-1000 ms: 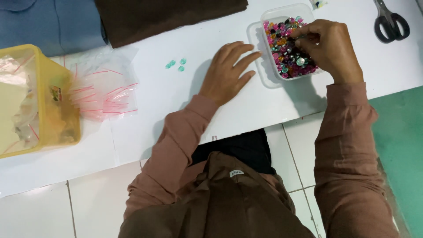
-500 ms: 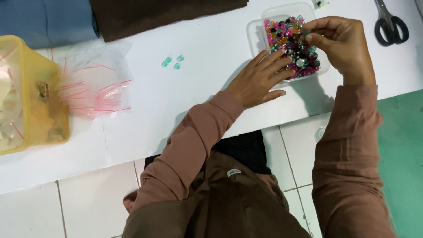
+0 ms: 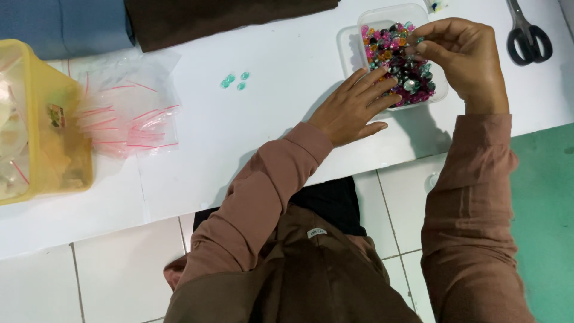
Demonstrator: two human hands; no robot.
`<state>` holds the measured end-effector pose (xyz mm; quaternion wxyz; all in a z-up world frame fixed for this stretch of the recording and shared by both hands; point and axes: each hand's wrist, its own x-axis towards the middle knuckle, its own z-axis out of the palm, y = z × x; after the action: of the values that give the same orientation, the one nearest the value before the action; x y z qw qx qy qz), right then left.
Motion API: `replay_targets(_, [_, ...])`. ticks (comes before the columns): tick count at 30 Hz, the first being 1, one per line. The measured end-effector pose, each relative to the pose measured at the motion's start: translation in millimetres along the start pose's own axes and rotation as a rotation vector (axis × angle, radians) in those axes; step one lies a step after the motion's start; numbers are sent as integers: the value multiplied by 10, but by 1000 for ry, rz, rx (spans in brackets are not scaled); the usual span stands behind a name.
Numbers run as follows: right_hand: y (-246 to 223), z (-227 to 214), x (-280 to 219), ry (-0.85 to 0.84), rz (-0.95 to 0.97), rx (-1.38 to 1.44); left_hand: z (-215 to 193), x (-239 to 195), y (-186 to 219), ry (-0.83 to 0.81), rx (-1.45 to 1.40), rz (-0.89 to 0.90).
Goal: Sorting small colorful beads and placing them into small plastic zip bags
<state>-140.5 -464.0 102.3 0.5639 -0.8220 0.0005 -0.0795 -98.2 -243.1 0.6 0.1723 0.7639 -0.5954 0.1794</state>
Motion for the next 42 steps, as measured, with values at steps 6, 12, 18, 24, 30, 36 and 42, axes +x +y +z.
replay_targets(6, [-8,35,2,5,30,31,27,-3,-6,-3,2,-1])
replay_targets(12, [-90,164,-7,-1,1,18,3,-14,-8,-36,45,1])
replay_targets(18, [-324,611,93,12,-137,-50,-285,-345,-310,186,-38,-177])
replay_targets(24, [-760,1530,167,-149,-355,-222,-1029,-1226,-918,394,-30,-484])
replay_targets(30, [-475,2222,495,-275,-533,-405,-1159,-1684,-1159,224,-43,-665])
replay_targets(36, [-285,2335,513,-245,-577,-467,-1157,-1659,-1148,151,-92,-642])
replay_targets(42, [-339,2311,435,-265,-528,-397,-1136,-1680,-1158,194,-125,-632])
